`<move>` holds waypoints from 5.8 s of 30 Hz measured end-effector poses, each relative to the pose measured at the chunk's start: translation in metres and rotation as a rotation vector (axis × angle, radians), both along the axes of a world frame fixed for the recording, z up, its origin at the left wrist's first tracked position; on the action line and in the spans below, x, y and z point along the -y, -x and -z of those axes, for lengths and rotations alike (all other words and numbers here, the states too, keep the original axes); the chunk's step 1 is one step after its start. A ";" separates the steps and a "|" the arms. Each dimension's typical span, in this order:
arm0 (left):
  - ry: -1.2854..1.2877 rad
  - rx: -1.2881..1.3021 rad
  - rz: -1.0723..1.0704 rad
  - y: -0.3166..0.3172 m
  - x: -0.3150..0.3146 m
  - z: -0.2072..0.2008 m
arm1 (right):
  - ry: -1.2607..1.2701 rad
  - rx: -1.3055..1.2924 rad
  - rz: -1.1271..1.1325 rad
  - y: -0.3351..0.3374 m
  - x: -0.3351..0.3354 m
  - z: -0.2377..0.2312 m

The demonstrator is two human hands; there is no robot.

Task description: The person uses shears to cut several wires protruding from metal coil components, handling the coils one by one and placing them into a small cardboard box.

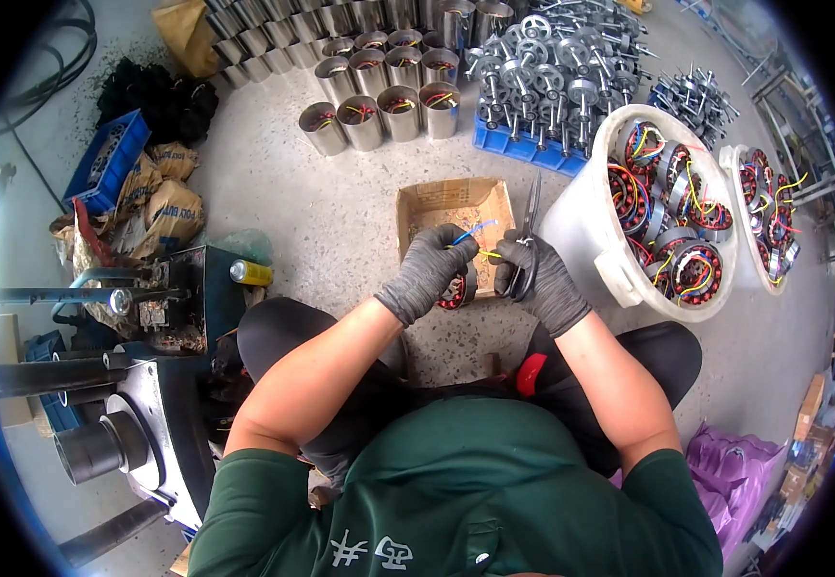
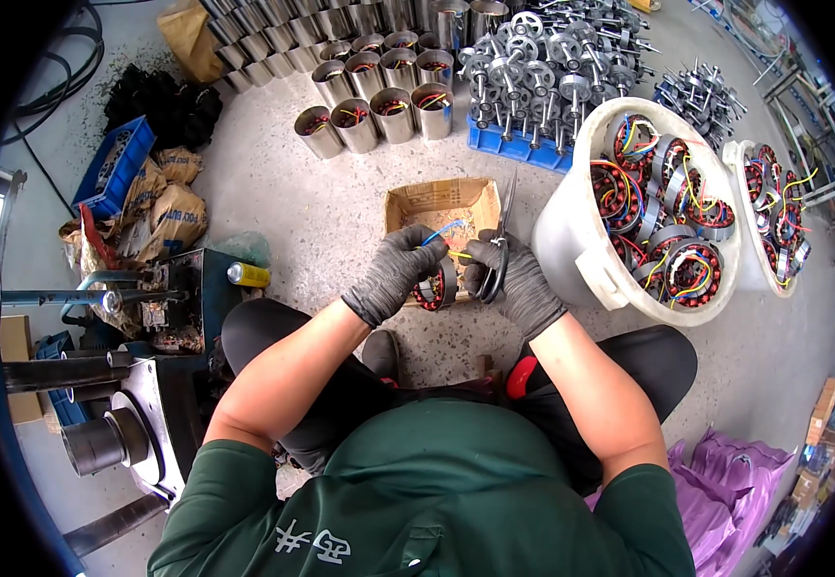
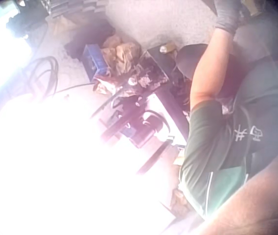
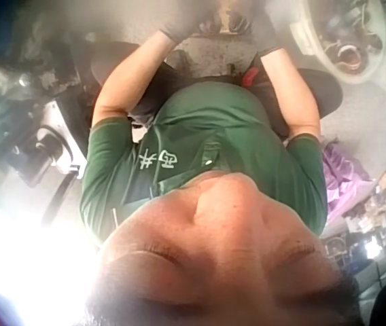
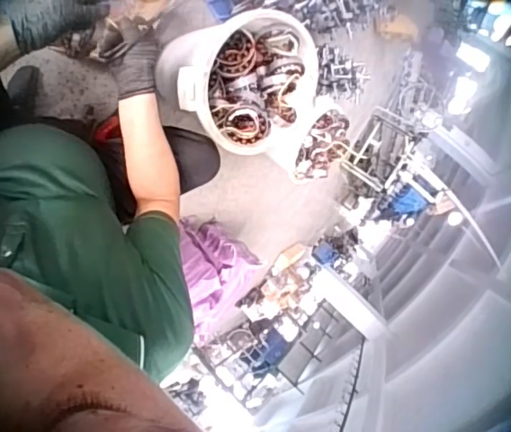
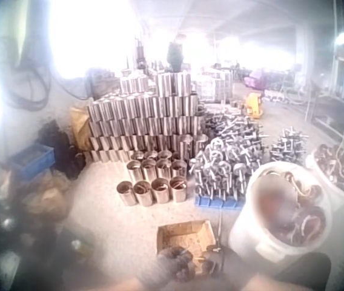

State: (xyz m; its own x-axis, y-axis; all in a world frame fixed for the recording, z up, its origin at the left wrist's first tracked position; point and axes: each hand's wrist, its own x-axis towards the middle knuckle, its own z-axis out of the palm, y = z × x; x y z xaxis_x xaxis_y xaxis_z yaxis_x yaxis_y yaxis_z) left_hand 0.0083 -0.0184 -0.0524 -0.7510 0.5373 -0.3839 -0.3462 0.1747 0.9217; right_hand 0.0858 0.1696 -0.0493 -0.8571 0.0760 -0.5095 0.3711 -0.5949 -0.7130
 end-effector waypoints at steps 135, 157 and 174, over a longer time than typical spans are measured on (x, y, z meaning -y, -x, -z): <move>1.239 -0.099 0.411 -0.105 0.414 0.112 | -0.286 0.007 -0.286 -0.021 0.018 0.012; -0.447 -0.385 -0.434 0.074 0.105 -0.093 | -1.978 0.212 -0.499 -0.058 -0.238 -0.146; -0.087 -0.737 -0.029 0.016 -0.006 -0.025 | -2.050 0.313 -0.535 -0.069 -0.211 -0.203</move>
